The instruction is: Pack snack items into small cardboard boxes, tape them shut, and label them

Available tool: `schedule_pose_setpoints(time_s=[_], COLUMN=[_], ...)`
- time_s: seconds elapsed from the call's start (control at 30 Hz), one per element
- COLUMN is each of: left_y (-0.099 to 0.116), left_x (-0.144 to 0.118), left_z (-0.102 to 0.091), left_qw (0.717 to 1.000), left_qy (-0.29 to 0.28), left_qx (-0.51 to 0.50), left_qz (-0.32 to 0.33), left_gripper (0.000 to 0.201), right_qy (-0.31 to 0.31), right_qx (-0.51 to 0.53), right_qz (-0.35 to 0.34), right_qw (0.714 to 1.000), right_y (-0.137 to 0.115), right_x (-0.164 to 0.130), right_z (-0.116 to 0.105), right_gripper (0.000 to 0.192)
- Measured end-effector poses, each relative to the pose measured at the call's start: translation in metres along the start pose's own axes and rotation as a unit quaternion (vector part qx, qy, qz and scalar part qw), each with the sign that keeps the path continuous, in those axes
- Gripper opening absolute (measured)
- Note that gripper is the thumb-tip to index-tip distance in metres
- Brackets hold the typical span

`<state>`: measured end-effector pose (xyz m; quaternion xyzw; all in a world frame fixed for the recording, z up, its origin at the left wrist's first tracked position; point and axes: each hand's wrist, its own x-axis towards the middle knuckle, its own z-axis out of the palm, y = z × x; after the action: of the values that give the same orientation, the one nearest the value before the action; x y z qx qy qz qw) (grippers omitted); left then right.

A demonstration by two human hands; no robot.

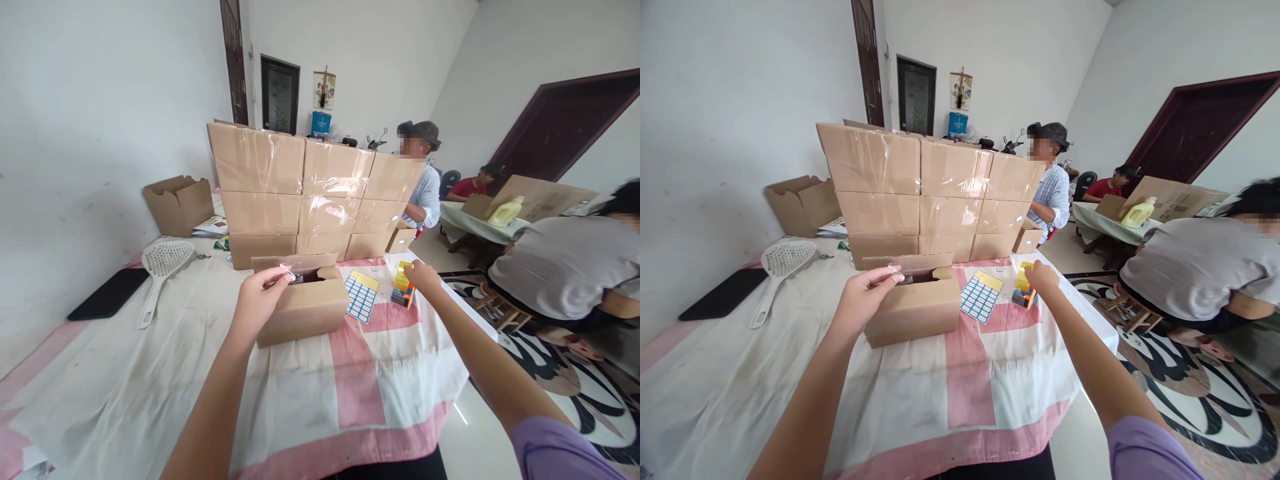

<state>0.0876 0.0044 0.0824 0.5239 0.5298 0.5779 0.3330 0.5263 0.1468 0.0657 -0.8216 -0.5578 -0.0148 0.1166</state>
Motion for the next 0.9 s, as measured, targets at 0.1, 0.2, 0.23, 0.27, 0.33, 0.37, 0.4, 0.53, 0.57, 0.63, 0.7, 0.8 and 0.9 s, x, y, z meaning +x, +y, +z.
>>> schedule_pose_setpoints(time_s=[0.1,0.2,0.23,0.27,0.33,0.37,0.4,0.53,0.57,0.63,0.7,0.8,0.9], left_y=[0.0,-0.001,-0.002,-0.002,-0.002,-0.002,-0.002,-0.002,-0.002,-0.002,-0.002,-0.002,0.0], left_x=[0.0,0.0,0.001,0.001,0.001,0.001,0.0,0.0,-0.001,-0.001,0.0,0.0,0.0], left_z=[0.0,0.001,0.001,0.001,0.002,0.002,0.002,0.001,0.001,0.0,0.0,0.001,0.001], left_qw=[1.0,1.0,1.0,1.0,1.0,1.0,1.0,1.0,1.0,1.0,1.0,1.0,1.0], left_qy=[-0.001,0.002,0.003,0.003,0.002,0.003,0.003,0.007,0.008,0.008,0.006,0.006,0.008], left_qx=[0.006,0.015,0.016,0.017,0.018,0.02,0.022,0.028,0.028,0.028,0.029,0.028,0.029], left_qz=[-0.001,0.005,0.005,0.006,0.006,0.006,0.005,0.001,0.001,0.003,0.005,0.006,0.002], left_gripper=[0.022,0.021,0.02,0.02,0.019,0.019,0.02,0.022,0.023,0.023,0.022,0.022,0.022], right_qy=[-0.021,-0.046,-0.057,-0.07,-0.097,-0.108,-0.118,-0.138,-0.14,-0.142,-0.142,-0.132,-0.111], right_qx=[0.003,0.025,0.036,0.048,0.072,0.083,0.092,0.096,0.089,0.071,0.045,-0.013,-0.087], right_qz=[0.054,0.066,0.058,0.044,0.008,-0.012,-0.032,-0.089,-0.096,-0.106,-0.115,-0.12,-0.111], right_qw=[0.998,0.996,0.996,0.995,0.993,0.991,0.988,0.982,0.981,0.982,0.982,0.984,0.984], right_y=[0.008,0.015,0.017,0.019,0.024,0.026,0.028,0.037,0.04,0.043,0.043,0.037,0.022], right_x=[0.003,0.009,0.011,0.013,0.018,0.021,0.023,0.028,0.029,0.03,0.031,0.03,0.027], right_z=[-0.002,-0.002,-0.001,-0.002,-0.003,-0.004,-0.006,-0.013,-0.014,-0.015,-0.016,-0.016,-0.013], right_gripper=[0.058,0.073,0.071,0.067,0.059,0.058,0.058,0.059,0.058,0.054,0.051,0.05,0.053])
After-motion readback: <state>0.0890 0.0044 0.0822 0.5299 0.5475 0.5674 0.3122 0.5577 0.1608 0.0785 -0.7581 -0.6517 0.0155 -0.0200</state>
